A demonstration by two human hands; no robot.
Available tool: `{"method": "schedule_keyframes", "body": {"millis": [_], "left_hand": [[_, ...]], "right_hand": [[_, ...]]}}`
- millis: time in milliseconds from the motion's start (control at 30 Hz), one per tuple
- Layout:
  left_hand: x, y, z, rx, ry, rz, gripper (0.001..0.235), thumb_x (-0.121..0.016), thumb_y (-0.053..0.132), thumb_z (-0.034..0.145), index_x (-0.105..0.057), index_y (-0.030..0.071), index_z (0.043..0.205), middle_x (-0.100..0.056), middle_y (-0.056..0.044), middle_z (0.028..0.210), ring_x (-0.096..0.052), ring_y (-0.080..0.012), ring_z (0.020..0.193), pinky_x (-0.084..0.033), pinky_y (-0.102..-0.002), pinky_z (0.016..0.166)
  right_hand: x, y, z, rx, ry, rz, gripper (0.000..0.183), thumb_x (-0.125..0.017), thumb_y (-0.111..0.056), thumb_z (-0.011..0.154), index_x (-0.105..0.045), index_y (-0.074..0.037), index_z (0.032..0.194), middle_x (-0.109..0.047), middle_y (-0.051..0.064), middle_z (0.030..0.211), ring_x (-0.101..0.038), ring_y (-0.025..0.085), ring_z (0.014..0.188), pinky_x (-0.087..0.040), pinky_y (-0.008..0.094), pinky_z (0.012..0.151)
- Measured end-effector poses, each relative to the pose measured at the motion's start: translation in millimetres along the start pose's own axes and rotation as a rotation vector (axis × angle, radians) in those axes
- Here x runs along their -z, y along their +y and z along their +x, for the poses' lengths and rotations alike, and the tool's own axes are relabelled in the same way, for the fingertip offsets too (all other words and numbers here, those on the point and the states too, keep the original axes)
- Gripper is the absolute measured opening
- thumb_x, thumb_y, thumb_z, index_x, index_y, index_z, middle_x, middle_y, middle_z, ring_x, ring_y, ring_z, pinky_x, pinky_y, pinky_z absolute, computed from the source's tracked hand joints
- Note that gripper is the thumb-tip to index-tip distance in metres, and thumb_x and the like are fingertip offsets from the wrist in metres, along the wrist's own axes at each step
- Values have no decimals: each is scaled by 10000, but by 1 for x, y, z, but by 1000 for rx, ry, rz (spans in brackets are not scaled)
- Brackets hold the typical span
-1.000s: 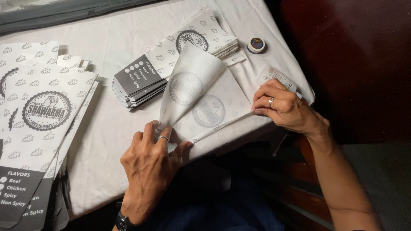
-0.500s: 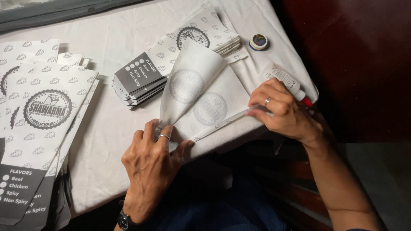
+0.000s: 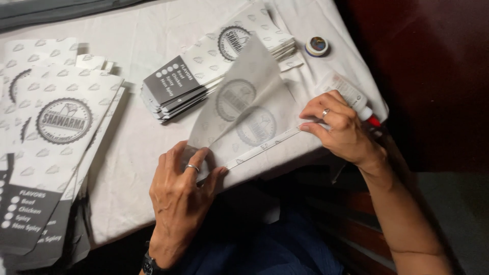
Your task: The person assembles paper packaging by hand by applying glue to the edges and pressing them together to form a triangular sleeve, and using scissors to trim the edges of one sleeve.
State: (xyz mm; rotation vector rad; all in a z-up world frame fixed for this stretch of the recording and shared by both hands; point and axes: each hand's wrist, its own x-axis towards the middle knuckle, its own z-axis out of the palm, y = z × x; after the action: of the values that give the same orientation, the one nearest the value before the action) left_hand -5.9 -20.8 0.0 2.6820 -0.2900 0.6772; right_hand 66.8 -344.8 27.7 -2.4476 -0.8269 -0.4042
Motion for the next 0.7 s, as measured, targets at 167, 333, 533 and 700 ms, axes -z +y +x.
{"method": "schedule_keyframes", "body": {"millis": [167,333,533,700], "left_hand": [[20,-20,-11,35,-45,-171,372,-823,348,888,-697,187,1198,-603,-131,1301,-592,-338,1075,-517,-456,862],[23,-29,-19,69,-111,-407,417,-780,209,910,-646,175,1303,-571,-153,1357,-569,-316,1181,-437,-481,994],[20,-29,-19,88,-96,-389,430,-802,225,876,-679,204,1288,-583,-144,1372,-575,-318,1231,-435,-454,1024],[21,-28,-21,118,-143,-407,436,-787,228,878,-678,211,1300,-565,-127,1406,-553,-295,1268,-413,-443,1024]], "right_hand": [[-1,-4,-2,-41,4,24,185,-807,64,862,-733,10,1023,-679,124,999,-599,286,977,-490,360,902],[-9,-34,-1,44,174,-214,388,-423,290,911,-750,179,1087,-611,229,1197,-580,405,1080,-540,460,954],[-61,-104,-22,355,-91,-275,580,-436,-457,1095,-572,-14,1444,-553,167,1510,-492,359,1431,-308,535,1214],[-50,-68,-44,114,-47,-347,707,-417,-552,1040,-475,-25,1508,-534,161,1543,-463,360,1474,-236,627,1243]]}}
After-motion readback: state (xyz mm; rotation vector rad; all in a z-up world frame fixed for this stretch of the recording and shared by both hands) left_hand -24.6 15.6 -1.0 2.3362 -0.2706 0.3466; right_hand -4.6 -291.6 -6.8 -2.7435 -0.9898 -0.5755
